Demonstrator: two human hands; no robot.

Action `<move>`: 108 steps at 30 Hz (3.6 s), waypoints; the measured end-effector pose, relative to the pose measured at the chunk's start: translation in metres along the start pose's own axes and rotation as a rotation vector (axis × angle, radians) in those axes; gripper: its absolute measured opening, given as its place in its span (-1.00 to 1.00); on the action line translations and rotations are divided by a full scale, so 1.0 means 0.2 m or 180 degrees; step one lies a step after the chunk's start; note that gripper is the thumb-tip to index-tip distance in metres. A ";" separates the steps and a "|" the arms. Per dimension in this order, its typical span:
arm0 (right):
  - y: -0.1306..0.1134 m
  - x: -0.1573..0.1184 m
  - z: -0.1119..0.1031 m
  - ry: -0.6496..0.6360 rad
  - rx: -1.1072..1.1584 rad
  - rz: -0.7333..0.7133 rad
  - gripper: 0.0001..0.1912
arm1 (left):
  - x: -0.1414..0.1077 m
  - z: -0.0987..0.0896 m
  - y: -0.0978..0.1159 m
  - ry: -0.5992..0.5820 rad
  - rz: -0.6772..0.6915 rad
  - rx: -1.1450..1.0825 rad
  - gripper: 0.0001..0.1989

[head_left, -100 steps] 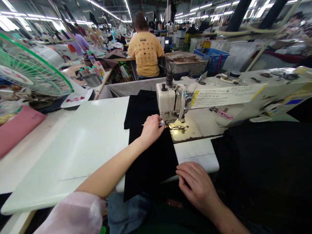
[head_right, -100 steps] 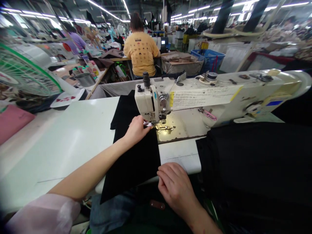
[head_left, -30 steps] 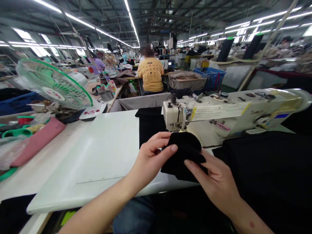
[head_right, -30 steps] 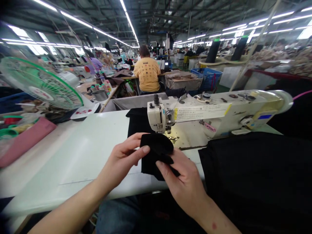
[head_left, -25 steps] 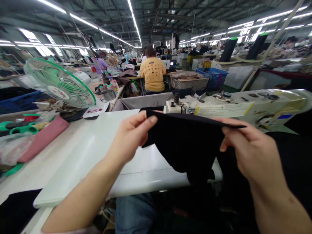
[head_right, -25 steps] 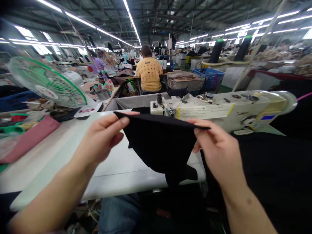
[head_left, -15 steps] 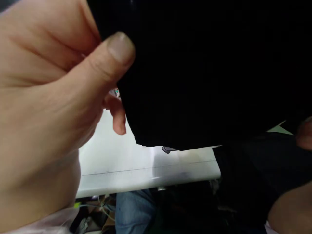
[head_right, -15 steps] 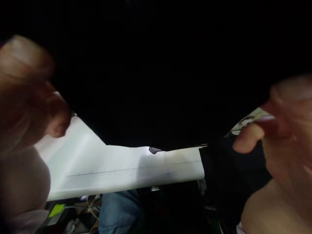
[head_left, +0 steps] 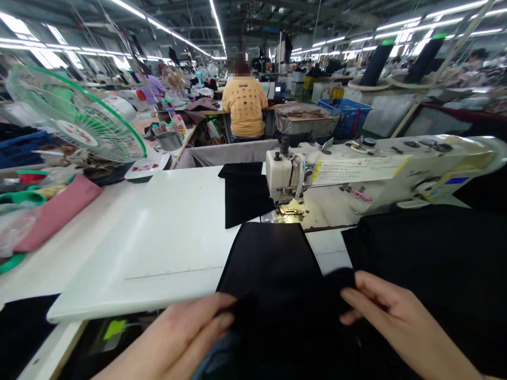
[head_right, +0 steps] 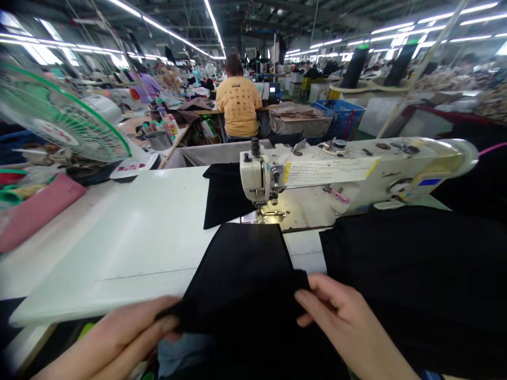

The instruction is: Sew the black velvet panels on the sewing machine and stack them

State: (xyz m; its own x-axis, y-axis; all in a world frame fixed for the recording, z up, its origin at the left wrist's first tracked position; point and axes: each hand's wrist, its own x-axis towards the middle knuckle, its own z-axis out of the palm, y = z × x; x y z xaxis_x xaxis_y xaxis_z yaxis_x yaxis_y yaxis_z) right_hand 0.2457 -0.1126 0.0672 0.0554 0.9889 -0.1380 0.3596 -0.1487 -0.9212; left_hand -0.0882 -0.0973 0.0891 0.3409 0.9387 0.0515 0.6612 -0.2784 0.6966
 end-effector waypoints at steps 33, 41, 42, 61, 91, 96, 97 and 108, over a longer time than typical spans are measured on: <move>0.29 0.45 0.31 0.1274 0.1580 0.0074 -0.50 | 0.55 0.16 -0.16 0.1345 -0.0648 -0.2881 -0.82; 0.18 0.41 0.29 0.1704 0.2562 0.0594 -0.53 | 0.54 0.15 -0.11 0.1731 -0.0863 -0.2978 -0.80; 0.17 0.41 0.29 0.1763 0.2666 0.0675 -0.53 | 0.54 0.15 -0.10 0.1743 -0.0859 -0.2979 -0.81; 0.10 0.46 0.32 0.1412 0.2704 0.0062 -0.64 | 0.58 0.14 -0.18 0.1789 -0.0923 -0.3145 -0.66; 0.43 0.20 0.34 0.0175 -0.1153 -0.2326 -0.72 | 1.20 0.43 -0.24 -0.0034 0.0341 -0.0072 -0.83; 0.39 0.26 0.36 0.0420 -0.1440 -0.2453 -0.76 | 1.33 0.45 -0.25 -0.0044 0.0316 -0.0008 -0.84; 0.39 0.27 0.36 0.0480 -0.1450 -0.2493 -0.76 | 1.36 0.45 -0.25 -0.0061 0.0317 0.0003 -0.85; 0.39 0.28 0.37 0.0383 -0.1444 -0.2508 -0.67 | 1.36 0.46 -0.23 0.0116 0.0344 0.0463 -0.88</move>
State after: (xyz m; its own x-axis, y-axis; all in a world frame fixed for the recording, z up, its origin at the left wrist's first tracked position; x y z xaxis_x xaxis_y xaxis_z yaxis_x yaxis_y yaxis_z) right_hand 0.2070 -0.0681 -0.0395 -0.2736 0.8014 0.5319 0.6642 0.5574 -0.4981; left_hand 0.0352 0.1521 0.0051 0.3924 0.9078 0.1482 0.7126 -0.4019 0.5750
